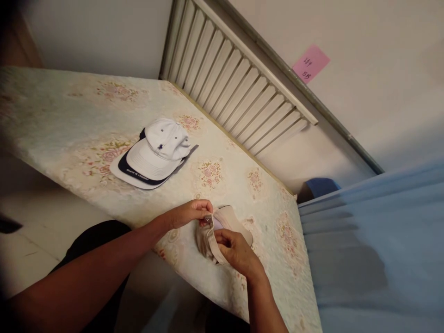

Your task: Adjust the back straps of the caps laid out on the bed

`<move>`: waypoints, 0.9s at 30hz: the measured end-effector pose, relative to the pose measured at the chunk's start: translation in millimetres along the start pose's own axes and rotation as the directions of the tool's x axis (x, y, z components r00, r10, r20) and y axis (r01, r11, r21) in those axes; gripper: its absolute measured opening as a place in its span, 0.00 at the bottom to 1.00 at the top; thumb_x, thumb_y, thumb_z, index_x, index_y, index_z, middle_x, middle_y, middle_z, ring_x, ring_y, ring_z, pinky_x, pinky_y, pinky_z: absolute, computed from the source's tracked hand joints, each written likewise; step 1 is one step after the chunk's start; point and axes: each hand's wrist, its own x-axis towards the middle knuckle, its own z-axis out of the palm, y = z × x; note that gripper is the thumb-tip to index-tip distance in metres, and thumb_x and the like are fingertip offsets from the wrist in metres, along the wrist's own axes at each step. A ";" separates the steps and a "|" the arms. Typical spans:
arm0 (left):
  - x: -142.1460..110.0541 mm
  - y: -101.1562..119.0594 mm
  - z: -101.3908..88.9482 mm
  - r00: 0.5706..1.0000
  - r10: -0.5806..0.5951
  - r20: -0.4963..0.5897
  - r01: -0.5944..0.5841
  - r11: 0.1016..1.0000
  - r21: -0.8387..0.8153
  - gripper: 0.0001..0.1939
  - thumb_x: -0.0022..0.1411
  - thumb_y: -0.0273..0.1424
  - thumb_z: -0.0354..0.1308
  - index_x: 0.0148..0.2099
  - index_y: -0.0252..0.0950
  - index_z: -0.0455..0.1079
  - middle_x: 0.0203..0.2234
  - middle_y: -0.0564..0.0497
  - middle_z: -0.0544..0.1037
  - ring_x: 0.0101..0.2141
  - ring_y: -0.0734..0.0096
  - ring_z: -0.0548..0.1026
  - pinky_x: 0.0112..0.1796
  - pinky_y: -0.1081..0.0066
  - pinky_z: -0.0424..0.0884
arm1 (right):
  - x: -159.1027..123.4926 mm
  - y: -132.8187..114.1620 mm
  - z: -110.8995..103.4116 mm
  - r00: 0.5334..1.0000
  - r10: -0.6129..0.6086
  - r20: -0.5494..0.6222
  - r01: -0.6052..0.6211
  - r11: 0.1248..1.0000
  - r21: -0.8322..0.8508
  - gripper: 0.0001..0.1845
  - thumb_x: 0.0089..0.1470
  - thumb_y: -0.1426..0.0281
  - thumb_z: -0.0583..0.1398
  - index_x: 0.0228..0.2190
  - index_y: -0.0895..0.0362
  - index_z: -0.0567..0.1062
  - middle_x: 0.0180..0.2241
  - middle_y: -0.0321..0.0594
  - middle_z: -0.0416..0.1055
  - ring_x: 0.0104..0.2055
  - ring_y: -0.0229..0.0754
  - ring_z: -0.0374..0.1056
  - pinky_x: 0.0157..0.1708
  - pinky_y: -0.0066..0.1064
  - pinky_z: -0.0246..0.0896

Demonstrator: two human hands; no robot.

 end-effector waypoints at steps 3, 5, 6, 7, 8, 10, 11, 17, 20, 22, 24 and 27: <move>0.9 -1.2 1.4 1.000 0.002 -0.001 -0.002 1.000 -0.014 0.09 0.55 0.35 0.59 0.35 0.34 0.66 0.25 0.56 0.69 0.24 0.79 0.65 0.29 0.75 0.62 | 1.7 -5.8 3.2 0.999 -0.033 -0.013 0.031 0.995 -0.098 0.13 0.52 0.61 0.60 0.34 0.58 0.75 0.25 0.34 0.69 0.25 0.33 0.59 0.24 0.25 0.50; 1.2 -2.0 2.1 1.000 -0.003 -0.012 0.002 1.000 -0.011 0.09 0.55 0.35 0.59 0.35 0.34 0.66 0.25 0.55 0.69 0.24 0.79 0.65 0.29 0.75 0.62 | 1.9 -9.4 7.3 0.998 -0.055 -0.035 0.047 0.976 -0.212 0.10 0.51 0.63 0.60 0.27 0.58 0.74 0.22 0.32 0.65 0.24 0.33 0.56 0.23 0.25 0.48; 1.3 -2.1 2.4 1.000 -0.006 -0.014 0.006 1.000 -0.010 0.09 0.55 0.35 0.59 0.35 0.34 0.67 0.25 0.55 0.70 0.24 0.79 0.65 0.29 0.75 0.62 | 1.9 -10.9 9.8 0.997 -0.062 -0.038 0.050 0.964 -0.262 0.10 0.50 0.64 0.60 0.24 0.57 0.72 0.21 0.32 0.64 0.24 0.33 0.54 0.23 0.25 0.47; 1.2 -2.1 2.6 1.000 -0.009 -0.014 0.009 1.000 -0.009 0.09 0.55 0.35 0.59 0.36 0.34 0.67 0.25 0.55 0.70 0.25 0.79 0.66 0.29 0.74 0.62 | 1.9 -12.0 12.2 0.997 -0.067 -0.032 0.054 0.953 -0.299 0.10 0.50 0.65 0.59 0.22 0.57 0.71 0.21 0.31 0.62 0.24 0.33 0.53 0.23 0.25 0.47; 1.0 -1.8 2.8 1.000 -0.010 -0.013 0.010 1.000 -0.009 0.10 0.55 0.35 0.59 0.36 0.34 0.67 0.25 0.55 0.70 0.25 0.78 0.66 0.29 0.74 0.63 | 1.9 -12.5 14.3 0.997 -0.071 -0.018 0.061 0.945 -0.320 0.10 0.49 0.66 0.59 0.20 0.57 0.70 0.20 0.31 0.61 0.23 0.33 0.52 0.23 0.25 0.46; 0.4 -0.4 3.0 1.000 -0.010 -0.006 0.009 1.000 -0.009 0.10 0.56 0.35 0.59 0.36 0.34 0.67 0.26 0.55 0.70 0.25 0.78 0.66 0.30 0.74 0.63 | 1.7 -11.4 17.0 0.996 -0.084 0.003 0.081 0.945 -0.317 0.10 0.49 0.68 0.57 0.19 0.56 0.68 0.19 0.31 0.60 0.23 0.33 0.50 0.24 0.26 0.46; 0.1 0.4 3.0 1.000 -0.012 -0.006 0.012 1.000 -0.010 0.11 0.56 0.36 0.59 0.37 0.34 0.67 0.26 0.54 0.71 0.25 0.78 0.67 0.30 0.74 0.63 | 1.5 -9.8 17.4 0.996 -0.091 0.001 0.087 0.951 -0.298 0.10 0.49 0.69 0.57 0.18 0.56 0.67 0.19 0.31 0.59 0.23 0.33 0.50 0.24 0.26 0.46; 1.3 1.3 0.1 0.994 0.030 -0.104 -0.035 0.998 -0.043 0.17 0.56 0.36 0.59 0.46 0.33 0.67 0.26 0.54 0.70 0.24 0.78 0.68 0.29 0.74 0.62 | -1.5 8.0 11.2 0.992 -0.042 -0.119 0.039 0.999 -0.030 0.11 0.46 0.69 0.58 0.16 0.56 0.65 0.17 0.29 0.56 0.21 0.31 0.47 0.22 0.25 0.45; 4.1 -2.6 -2.1 0.974 0.003 -0.226 -0.016 0.998 -0.054 0.19 0.54 0.37 0.58 0.47 0.33 0.66 0.28 0.53 0.72 0.24 0.78 0.69 0.29 0.74 0.62 | -0.9 14.9 5.4 0.970 -0.036 -0.241 0.058 0.995 0.086 0.11 0.44 0.64 0.62 0.19 0.56 0.69 0.18 0.30 0.61 0.21 0.32 0.51 0.23 0.26 0.49; 5.6 -5.3 -3.7 0.955 -0.039 -0.294 0.025 0.998 -0.049 0.19 0.53 0.37 0.58 0.46 0.33 0.65 0.28 0.52 0.73 0.24 0.78 0.68 0.29 0.74 0.61 | 1.2 16.8 1.3 0.935 -0.057 -0.350 0.121 0.979 0.164 0.12 0.42 0.60 0.65 0.23 0.57 0.72 0.21 0.32 0.67 0.23 0.36 0.58 0.25 0.28 0.55; 6.6 -7.2 -5.2 0.937 -0.073 -0.343 0.064 0.997 -0.038 0.19 0.52 0.37 0.58 0.44 0.32 0.65 0.29 0.52 0.72 0.25 0.78 0.68 0.29 0.74 0.61 | 4.0 16.4 -2.2 0.880 -0.077 -0.468 0.217 0.943 0.254 0.15 0.41 0.59 0.66 0.29 0.56 0.75 0.28 0.37 0.73 0.28 0.41 0.65 0.29 0.31 0.60; 7.4 -9.1 -6.6 0.919 -0.088 -0.385 0.093 0.996 -0.007 0.19 0.52 0.38 0.56 0.44 0.32 0.65 0.30 0.52 0.72 0.27 0.77 0.69 0.30 0.73 0.62 | 7.5 13.5 -4.5 0.769 -0.089 -0.633 0.368 0.871 0.325 0.19 0.41 0.61 0.66 0.37 0.53 0.74 0.37 0.39 0.76 0.38 0.46 0.71 0.36 0.35 0.65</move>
